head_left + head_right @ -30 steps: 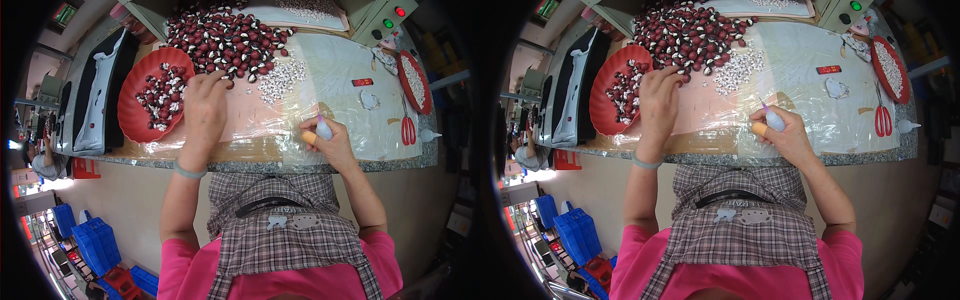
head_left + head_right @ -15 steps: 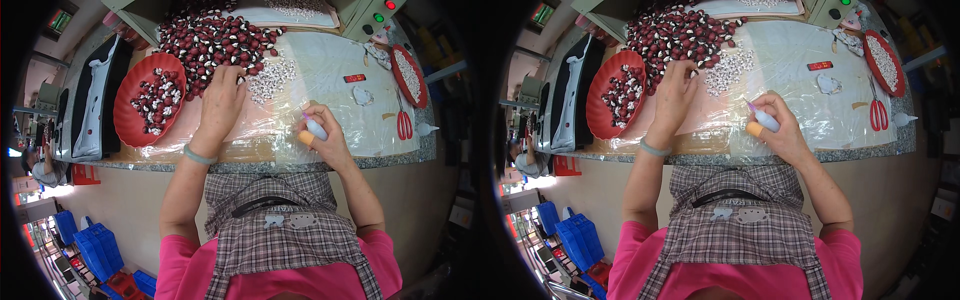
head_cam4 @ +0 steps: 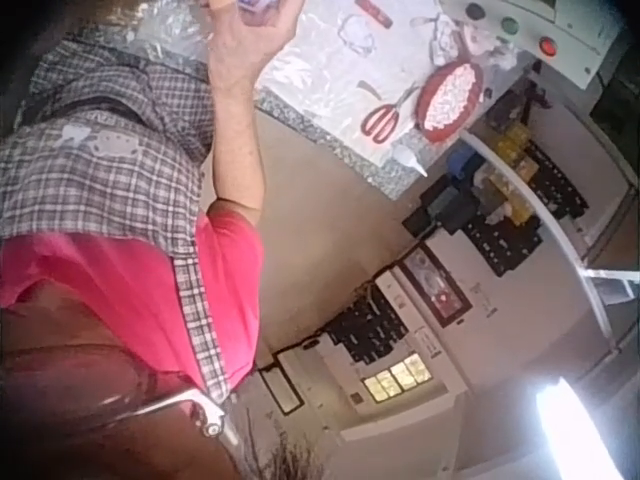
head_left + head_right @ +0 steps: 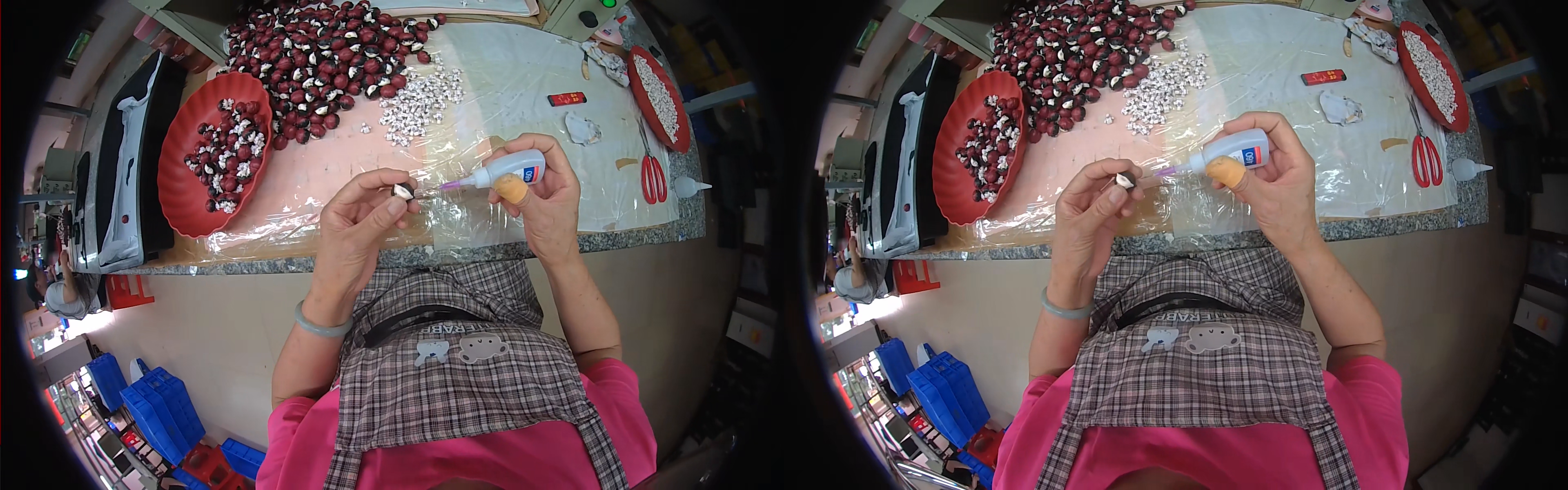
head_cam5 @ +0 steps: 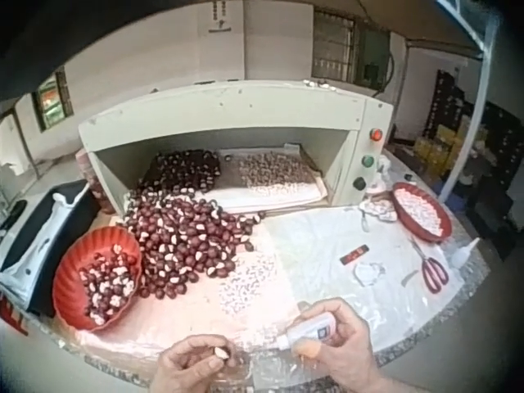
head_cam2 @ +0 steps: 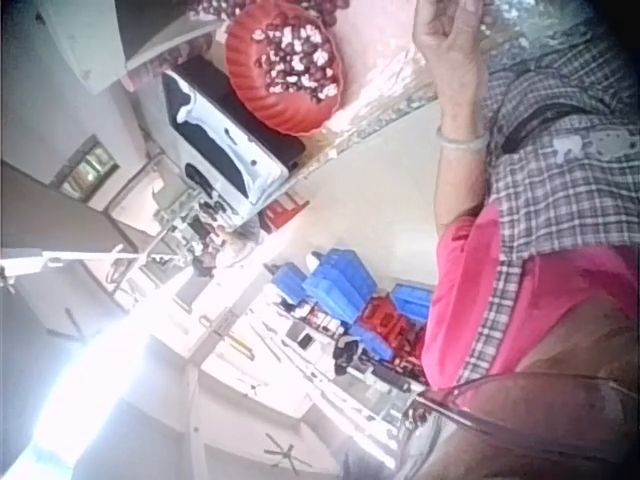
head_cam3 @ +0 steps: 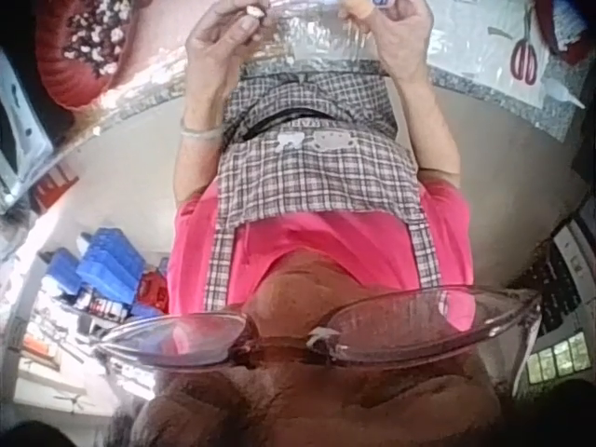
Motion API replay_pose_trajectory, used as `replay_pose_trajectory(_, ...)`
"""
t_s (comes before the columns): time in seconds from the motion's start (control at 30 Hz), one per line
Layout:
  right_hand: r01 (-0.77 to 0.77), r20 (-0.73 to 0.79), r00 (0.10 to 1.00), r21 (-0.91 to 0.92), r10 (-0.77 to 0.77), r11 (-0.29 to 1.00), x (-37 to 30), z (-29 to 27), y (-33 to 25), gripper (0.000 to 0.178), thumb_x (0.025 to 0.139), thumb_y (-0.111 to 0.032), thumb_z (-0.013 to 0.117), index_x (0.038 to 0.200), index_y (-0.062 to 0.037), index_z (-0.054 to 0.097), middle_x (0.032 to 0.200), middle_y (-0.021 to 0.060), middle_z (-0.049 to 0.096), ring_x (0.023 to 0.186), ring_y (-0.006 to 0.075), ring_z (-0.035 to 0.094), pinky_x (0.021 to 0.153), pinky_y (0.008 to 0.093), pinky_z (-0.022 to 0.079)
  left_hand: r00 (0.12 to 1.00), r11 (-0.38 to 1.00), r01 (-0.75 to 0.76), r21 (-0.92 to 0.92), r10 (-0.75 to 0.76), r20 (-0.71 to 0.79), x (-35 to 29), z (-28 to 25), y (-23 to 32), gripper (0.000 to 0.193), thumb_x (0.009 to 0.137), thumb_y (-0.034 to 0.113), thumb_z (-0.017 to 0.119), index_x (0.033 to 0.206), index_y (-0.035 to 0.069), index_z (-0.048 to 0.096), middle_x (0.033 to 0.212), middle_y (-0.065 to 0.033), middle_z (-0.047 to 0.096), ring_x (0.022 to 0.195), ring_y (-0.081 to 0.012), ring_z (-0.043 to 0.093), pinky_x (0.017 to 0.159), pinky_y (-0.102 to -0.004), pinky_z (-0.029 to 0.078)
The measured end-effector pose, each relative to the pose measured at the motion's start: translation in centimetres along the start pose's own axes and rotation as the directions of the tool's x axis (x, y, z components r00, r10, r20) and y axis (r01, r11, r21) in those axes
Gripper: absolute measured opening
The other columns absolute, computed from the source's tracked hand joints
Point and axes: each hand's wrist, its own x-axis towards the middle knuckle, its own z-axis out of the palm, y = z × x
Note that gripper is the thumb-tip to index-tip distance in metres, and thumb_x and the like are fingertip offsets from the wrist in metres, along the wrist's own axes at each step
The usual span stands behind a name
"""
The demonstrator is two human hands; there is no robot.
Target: Glue small white decorative pieces onto brown and red round toy parts at a factory workbench.
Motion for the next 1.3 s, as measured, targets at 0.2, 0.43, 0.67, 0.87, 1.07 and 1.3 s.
replay_pose_trajectory(0.2, 0.159, 0.015, 0.987, -0.209, -0.16, 0.965, -1.1, 0.8, -1.2, 0.04, 0.09, -0.015, 0.069, 0.122, 0.0004, 0.052, 0.1, 0.0104, 0.065, 0.082, 0.0121, 0.063, 0.07, 0.0247, 0.053, 0.999, 0.998, 0.045, -0.05, -0.046, -0.027, -0.7, 0.3, -0.8, 0.03, 0.089, 0.005, 0.066, 0.118, -0.001, 0.059, 0.106, -0.0086, 0.064, 0.09, -0.0137, 0.061, 0.077, -0.0238, 0.048)
replay_pose_trajectory(0.43, 0.314, 0.081, 0.948, -0.41, -0.309, 0.856, -1.5, 0.6, -0.6, 0.039, 0.09, -0.02, 0.069, 0.12, 0.001, 0.056, 0.098, 0.011, 0.068, 0.087, 0.0153, 0.067, 0.077, 0.0267, 0.053, 0.998, 0.998, 0.062, 0.001, -0.062, -0.019, -0.5, -0.3, -1.5, 0.027, 0.09, 0.001, 0.064, 0.116, -0.003, 0.06, 0.098, -0.0064, 0.065, 0.086, -0.0116, 0.062, 0.078, -0.0239, 0.05)
replay_pose_trajectory(0.67, 0.317, 0.089, 0.946, -0.452, -0.312, 0.834, -1.5, 0.8, -0.6, 0.038, 0.087, -0.019, 0.071, 0.117, 0.0005, 0.058, 0.098, 0.0112, 0.069, 0.089, 0.0177, 0.069, 0.077, 0.0281, 0.054, 0.993, 0.994, 0.11, 0.018, -0.109, -0.038, -0.7, -0.2, -1.5, 0.029, 0.089, 0.002, 0.064, 0.118, -0.002, 0.06, 0.101, -0.0077, 0.065, 0.088, -0.0129, 0.061, 0.079, -0.0242, 0.049)
replay_pose_trajectory(0.87, 0.336, 0.104, 0.938, -0.514, -0.332, 0.789, -1.5, 0.8, -0.5, 0.037, 0.085, -0.018, 0.072, 0.115, 0.0002, 0.06, 0.101, 0.012, 0.069, 0.088, 0.0205, 0.07, 0.075, 0.0292, 0.054, 0.993, 0.993, 0.111, 0.025, -0.11, -0.045, -0.7, -0.1, -1.5, 0.027, 0.089, 0.002, 0.065, 0.116, -0.002, 0.062, 0.096, -0.0054, 0.066, 0.086, -0.0105, 0.062, 0.079, -0.023, 0.051)
replay_pose_trajectory(1.07, 0.424, 0.166, 0.898, -0.578, -0.408, 0.698, -1.2, 0.7, -0.5, 0.037, 0.084, -0.018, 0.073, 0.114, -0.0006, 0.061, 0.101, 0.0122, 0.069, 0.087, 0.023, 0.07, 0.073, 0.0303, 0.054, 0.994, 0.994, 0.104, 0.043, -0.102, -0.05, -0.6, -0.1, -1.7, 0.026, 0.089, 0.002, 0.064, 0.115, -0.002, 0.063, 0.093, -0.0048, 0.066, 0.085, -0.0101, 0.061, 0.079, -0.0228, 0.05)
replay_pose_trajectory(1.3, 0.461, 0.209, 0.88, -0.595, -0.427, 0.659, -1.2, 0.9, -0.4, 0.037, 0.083, -0.019, 0.073, 0.113, -0.0016, 0.06, 0.098, 0.012, 0.069, 0.084, 0.0241, 0.069, 0.069, 0.0305, 0.054, 0.992, 0.992, 0.116, 0.056, -0.112, -0.059, -0.5, -0.2, -1.6, 0.026, 0.088, 0.001, 0.065, 0.114, -0.001, 0.064, 0.091, -0.0038, 0.066, 0.084, -0.009, 0.061, 0.075, -0.0217, 0.05)
